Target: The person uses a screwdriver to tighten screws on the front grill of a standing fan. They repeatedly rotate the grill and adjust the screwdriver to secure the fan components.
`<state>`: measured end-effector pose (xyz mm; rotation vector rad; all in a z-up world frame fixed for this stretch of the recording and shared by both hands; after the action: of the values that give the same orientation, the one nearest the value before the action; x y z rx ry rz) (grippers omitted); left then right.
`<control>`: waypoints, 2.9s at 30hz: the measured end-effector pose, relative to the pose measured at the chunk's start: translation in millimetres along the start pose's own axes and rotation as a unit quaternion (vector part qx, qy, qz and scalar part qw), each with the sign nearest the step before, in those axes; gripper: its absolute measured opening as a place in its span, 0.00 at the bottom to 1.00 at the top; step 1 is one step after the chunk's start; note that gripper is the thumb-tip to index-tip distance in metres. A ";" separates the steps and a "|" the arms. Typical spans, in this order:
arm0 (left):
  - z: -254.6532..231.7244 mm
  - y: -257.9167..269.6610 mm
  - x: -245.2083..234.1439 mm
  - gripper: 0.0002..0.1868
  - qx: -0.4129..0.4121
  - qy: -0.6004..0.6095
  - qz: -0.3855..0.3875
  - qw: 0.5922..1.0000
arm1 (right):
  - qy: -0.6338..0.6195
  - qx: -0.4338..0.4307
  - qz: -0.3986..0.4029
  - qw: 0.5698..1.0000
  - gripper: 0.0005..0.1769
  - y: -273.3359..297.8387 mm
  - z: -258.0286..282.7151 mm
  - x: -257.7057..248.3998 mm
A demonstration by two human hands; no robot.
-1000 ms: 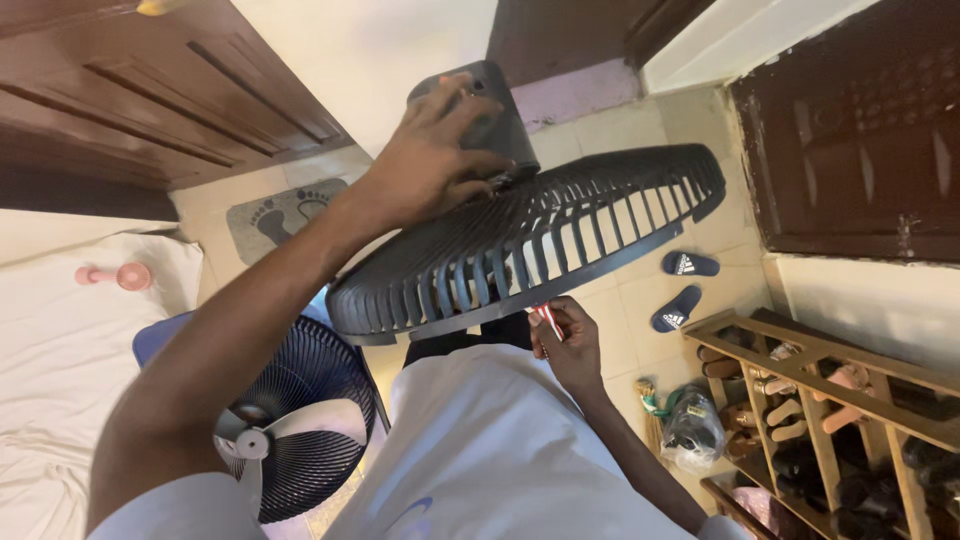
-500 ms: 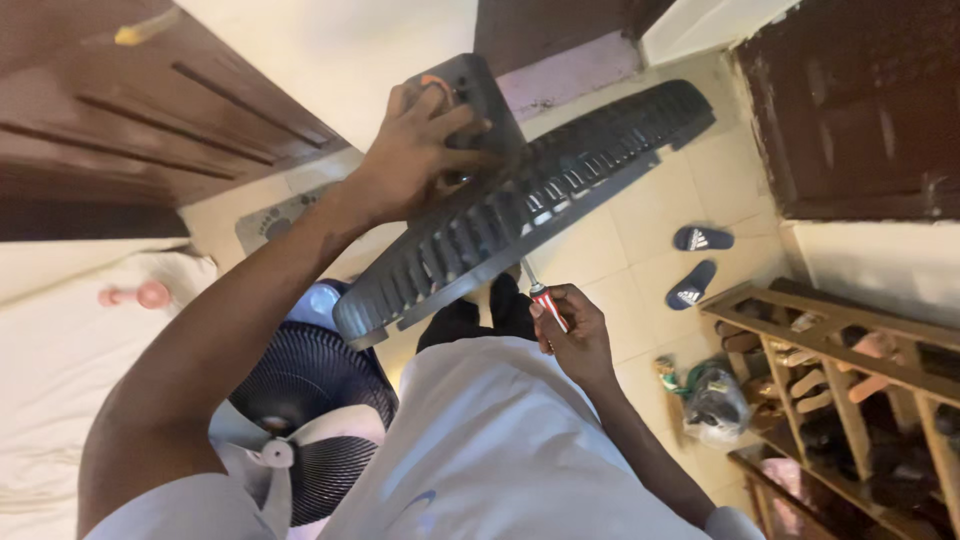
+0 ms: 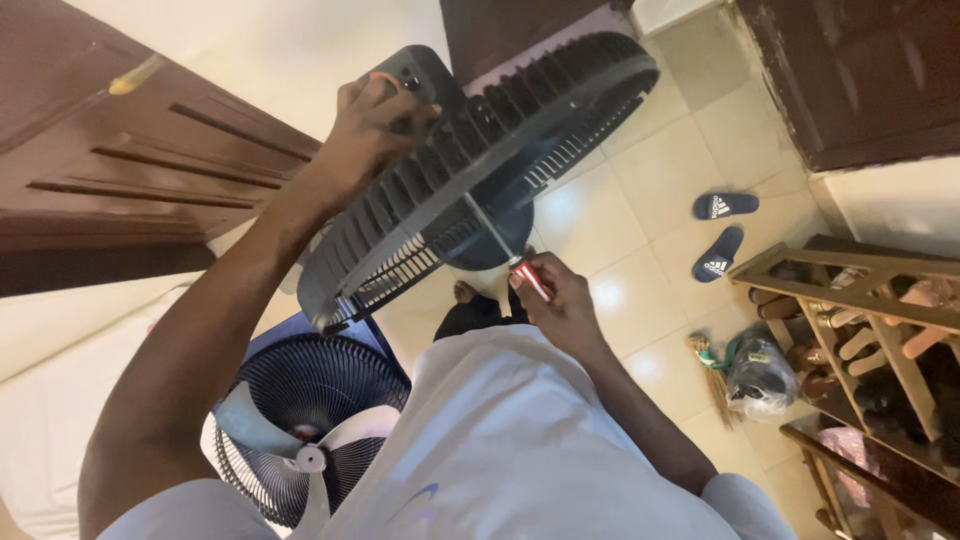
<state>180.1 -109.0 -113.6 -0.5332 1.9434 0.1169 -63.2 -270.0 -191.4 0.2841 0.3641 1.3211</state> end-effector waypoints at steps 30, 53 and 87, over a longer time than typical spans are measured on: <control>-116.5 153.8 -99.0 0.35 -0.123 0.219 -0.526 0.813 | -0.186 0.047 0.122 0.974 0.14 2.5 -11.8 35.5; -100.8 67.0 179.4 0.18 -0.397 0.666 -0.205 0.597 | -0.202 0.057 0.133 0.969 0.18 17.8 -22.0 21.5; -117.3 74.4 144.5 0.24 -0.360 0.645 -0.135 0.661 | -0.261 0.119 0.080 0.955 0.12 29.6 -46.5 32.1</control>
<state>1.8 -124.8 -203.7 -1.8075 3.1351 0.4111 -102.2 -232.3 -225.0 0.8608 0.0505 1.3037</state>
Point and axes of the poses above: each hand's wrist, its own y-axis away from the middle knuckle, its own x-axis out of the palm, z = x × y, the point moved 7 cm from there along -y, towards the middle knuckle, and after that the axes turned 2 degrees about -x, right-handed, at the moved point
